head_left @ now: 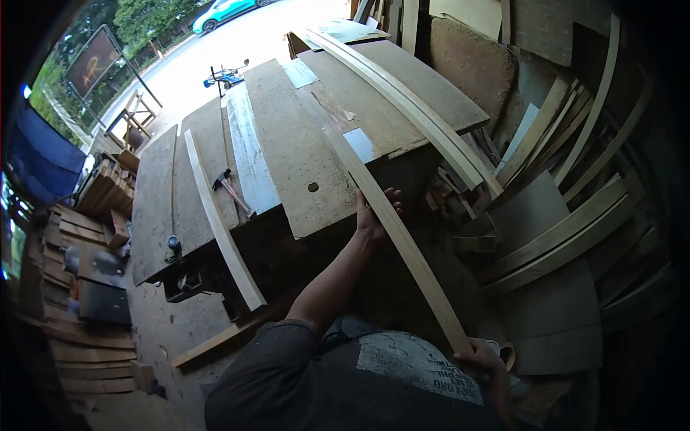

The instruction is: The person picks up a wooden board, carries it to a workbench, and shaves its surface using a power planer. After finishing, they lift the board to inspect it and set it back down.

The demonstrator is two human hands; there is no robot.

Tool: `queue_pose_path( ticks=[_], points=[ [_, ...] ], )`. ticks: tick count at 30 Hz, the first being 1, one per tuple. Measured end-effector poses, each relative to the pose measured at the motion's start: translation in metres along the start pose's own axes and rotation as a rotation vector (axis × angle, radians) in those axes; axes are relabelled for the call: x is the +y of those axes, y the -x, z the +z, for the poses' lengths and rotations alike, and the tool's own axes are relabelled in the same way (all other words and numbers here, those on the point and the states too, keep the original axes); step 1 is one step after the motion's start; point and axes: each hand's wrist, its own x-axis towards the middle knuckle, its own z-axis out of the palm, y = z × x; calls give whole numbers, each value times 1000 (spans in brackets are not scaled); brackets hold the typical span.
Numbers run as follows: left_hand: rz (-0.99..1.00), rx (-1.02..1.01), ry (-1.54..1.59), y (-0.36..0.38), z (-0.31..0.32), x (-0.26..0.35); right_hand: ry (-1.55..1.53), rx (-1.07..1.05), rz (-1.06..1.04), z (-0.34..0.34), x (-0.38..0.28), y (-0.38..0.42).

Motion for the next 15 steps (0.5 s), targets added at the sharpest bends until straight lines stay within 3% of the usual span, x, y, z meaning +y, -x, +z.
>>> queue_pose_path(
  ticks=[2,4,7,11,15],
  points=[
    [27,28,-42,-5,-5,-13,22,95,-77,3,15,0],
    [248,448,-369,-9,-6,-27,45,189,-154,7,37,0],
    [233,527,-506,-11,-12,-42,176,327,-215,10,54,3],
    [250,478,-772,-3,-30,-59,432,470,-162,18,57,19],
    [109,485,-551,5,-34,-59,390,526,-196,23,65,11]
  ],
)
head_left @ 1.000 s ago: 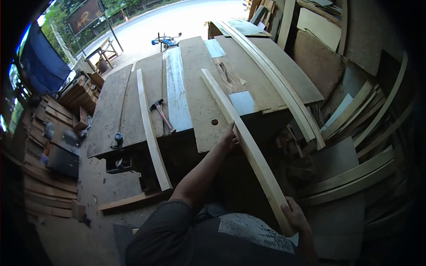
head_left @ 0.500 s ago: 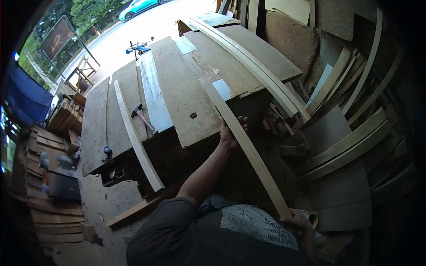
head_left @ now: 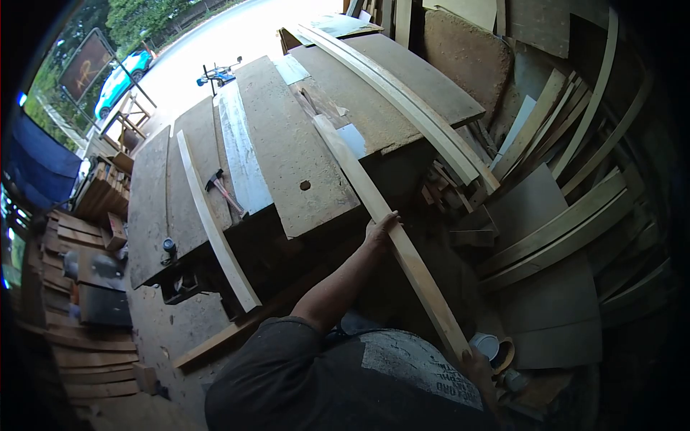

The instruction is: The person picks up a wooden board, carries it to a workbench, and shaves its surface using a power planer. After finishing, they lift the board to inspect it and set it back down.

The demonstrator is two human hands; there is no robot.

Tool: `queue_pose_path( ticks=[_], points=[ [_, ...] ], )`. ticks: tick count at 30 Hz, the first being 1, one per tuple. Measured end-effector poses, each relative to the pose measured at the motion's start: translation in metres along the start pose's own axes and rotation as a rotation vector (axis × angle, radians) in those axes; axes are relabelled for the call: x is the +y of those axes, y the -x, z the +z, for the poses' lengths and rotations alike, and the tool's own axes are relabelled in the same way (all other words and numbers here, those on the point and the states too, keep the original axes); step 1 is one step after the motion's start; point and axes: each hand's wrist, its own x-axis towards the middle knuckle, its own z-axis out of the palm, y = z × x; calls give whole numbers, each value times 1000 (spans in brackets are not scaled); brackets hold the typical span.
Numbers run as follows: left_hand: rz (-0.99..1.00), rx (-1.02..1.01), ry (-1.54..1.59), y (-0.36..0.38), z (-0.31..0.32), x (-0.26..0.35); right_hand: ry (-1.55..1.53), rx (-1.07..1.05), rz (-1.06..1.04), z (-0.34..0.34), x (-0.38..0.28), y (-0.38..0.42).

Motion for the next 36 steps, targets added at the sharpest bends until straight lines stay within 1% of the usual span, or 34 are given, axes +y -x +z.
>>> queue_pose_path(
  ticks=[2,3,5,7,8,10,15,19,21,25,29,31,33,34,36],
  points=[
    [-34,0,41,-3,-6,5,13,-12,24,5,-3,-4],
    [-66,-1,83,-7,-11,5,8,-25,-11,8,-4,-7],
    [-64,-24,82,-12,-19,4,1,-36,-47,11,-7,-11],
    [-62,-47,83,-13,-21,3,91,-72,15,11,-15,-15],
    [-41,-54,82,-14,-22,1,91,-72,15,11,-17,-18],
    [-19,-61,80,-17,-22,1,200,-79,52,11,-18,-22],
    [-9,-89,78,-21,-26,9,195,-83,31,20,-12,-33],
    [-8,-67,96,-26,-26,18,172,-80,14,23,-18,-40],
    [-71,-93,95,-33,-30,21,178,-85,24,23,-22,-43],
    [-43,-78,47,-38,-30,22,191,-97,54,26,-26,-49],
    [5,-46,158,-42,-33,19,209,-92,36,28,-36,-56],
    [21,-37,198,-44,-37,19,215,-101,70,29,-42,-60],
    [41,21,24,-44,-42,19,217,-106,72,30,-46,-64],
    [43,20,24,-33,-36,28,220,-111,76,30,-49,-67],
    [22,135,-415,-5,-26,42,233,-116,81,32,-52,-72]
  ],
)
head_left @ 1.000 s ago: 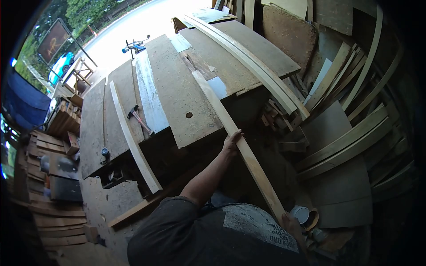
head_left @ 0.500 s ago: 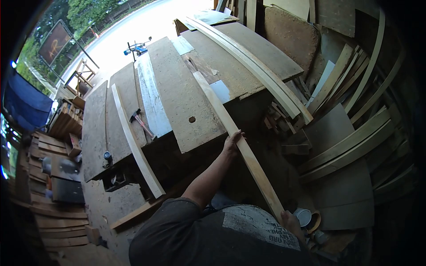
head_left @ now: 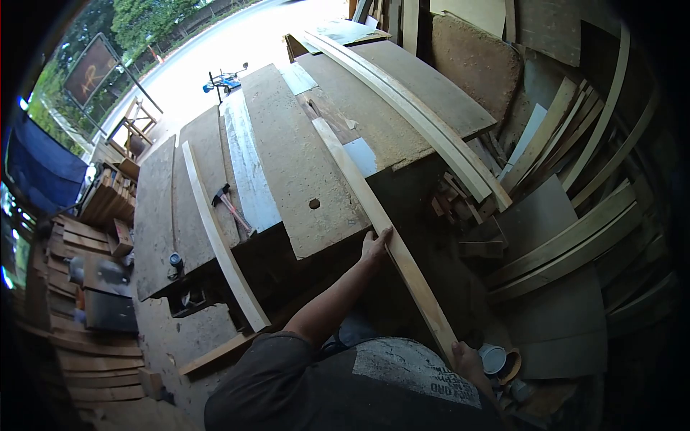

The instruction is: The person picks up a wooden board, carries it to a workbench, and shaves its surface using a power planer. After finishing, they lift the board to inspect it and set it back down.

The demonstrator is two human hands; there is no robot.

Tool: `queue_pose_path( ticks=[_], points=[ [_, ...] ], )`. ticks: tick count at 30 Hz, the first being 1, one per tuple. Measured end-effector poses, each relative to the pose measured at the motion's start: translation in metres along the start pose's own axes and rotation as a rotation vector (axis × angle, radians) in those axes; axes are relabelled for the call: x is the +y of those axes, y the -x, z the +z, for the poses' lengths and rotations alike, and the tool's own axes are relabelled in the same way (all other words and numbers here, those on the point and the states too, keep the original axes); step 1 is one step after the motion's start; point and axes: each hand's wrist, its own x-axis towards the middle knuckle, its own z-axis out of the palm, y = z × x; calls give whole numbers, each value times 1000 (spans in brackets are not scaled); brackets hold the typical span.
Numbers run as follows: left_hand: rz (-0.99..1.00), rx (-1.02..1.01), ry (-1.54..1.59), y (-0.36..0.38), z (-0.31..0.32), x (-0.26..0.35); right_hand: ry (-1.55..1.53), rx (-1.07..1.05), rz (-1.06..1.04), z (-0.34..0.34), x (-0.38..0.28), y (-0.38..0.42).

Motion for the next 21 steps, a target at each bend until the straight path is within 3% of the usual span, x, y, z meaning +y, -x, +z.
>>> queue_pose_path(
  ticks=[2,4,6,8,10,12,15,21],
  points=[
    [-10,42,-132,17,-2,3,13,-6,4,-1,-6,-5],
    [257,195,-685,43,-6,20,8,-16,15,-3,-14,-9],
    [334,163,-772,55,-9,32,5,-10,6,-3,-19,-16],
    [793,150,-1241,48,-15,32,0,-6,-1,-3,-25,-21],
    [738,90,-1308,52,-12,48,-19,10,-12,-6,-36,-25],
    [659,63,-1570,45,-12,52,-17,15,-22,-3,-39,-33],
    [517,-2,-1607,42,-10,69,-19,26,-43,-1,-47,-46],
    [596,86,-1628,3,-25,68,-12,31,-46,-2,-75,-71]
  ],
)
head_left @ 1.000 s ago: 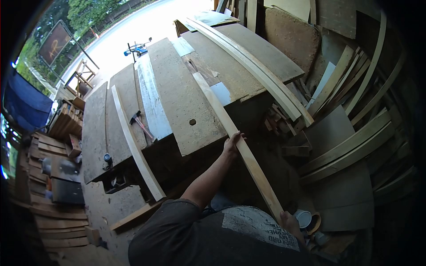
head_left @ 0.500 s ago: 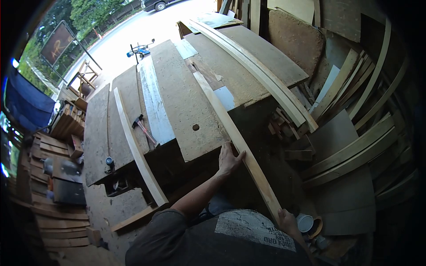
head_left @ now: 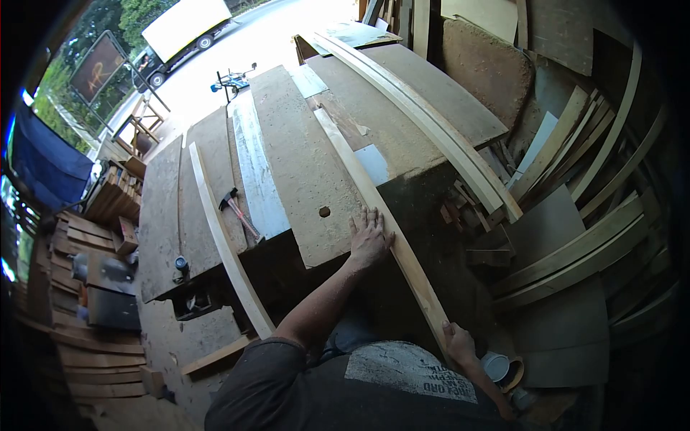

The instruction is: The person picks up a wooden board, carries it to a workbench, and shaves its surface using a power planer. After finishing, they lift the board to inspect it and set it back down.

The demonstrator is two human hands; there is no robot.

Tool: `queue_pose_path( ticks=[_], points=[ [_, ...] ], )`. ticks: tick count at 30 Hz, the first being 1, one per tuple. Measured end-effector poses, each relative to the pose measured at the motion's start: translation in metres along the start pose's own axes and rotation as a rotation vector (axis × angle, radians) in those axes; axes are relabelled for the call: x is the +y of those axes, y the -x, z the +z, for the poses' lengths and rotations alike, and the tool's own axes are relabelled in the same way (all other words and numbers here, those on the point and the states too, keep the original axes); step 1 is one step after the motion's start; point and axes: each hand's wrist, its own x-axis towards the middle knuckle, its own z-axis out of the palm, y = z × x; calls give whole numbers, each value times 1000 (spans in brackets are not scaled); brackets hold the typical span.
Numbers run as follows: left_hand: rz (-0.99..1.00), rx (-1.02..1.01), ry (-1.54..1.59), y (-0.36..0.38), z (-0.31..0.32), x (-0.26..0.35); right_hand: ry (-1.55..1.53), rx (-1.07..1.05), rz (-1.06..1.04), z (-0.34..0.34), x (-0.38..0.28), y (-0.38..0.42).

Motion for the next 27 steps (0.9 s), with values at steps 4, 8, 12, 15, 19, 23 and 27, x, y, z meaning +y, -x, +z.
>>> queue_pose_path(
  ticks=[4,8,12,15,19,23,27],
  points=[
    [-26,-45,12,-19,-2,-14,4,-6,1,3,-14,-21],
    [-40,-35,17,-36,-3,-26,3,-5,-2,2,-31,-37],
    [-54,-47,-9,-49,-6,-35,7,-6,-5,0,-45,-47],
    [-60,-58,12,-59,-7,-44,7,-1,-16,2,-51,-56],
    [-74,-57,7,-74,-8,-54,10,8,-26,5,-62,-72],
    [-100,-57,15,-88,-12,-64,-10,38,-21,7,-77,-88],
    [-131,-66,52,-101,-15,-73,-5,40,-33,5,-93,-100]
  ],
)
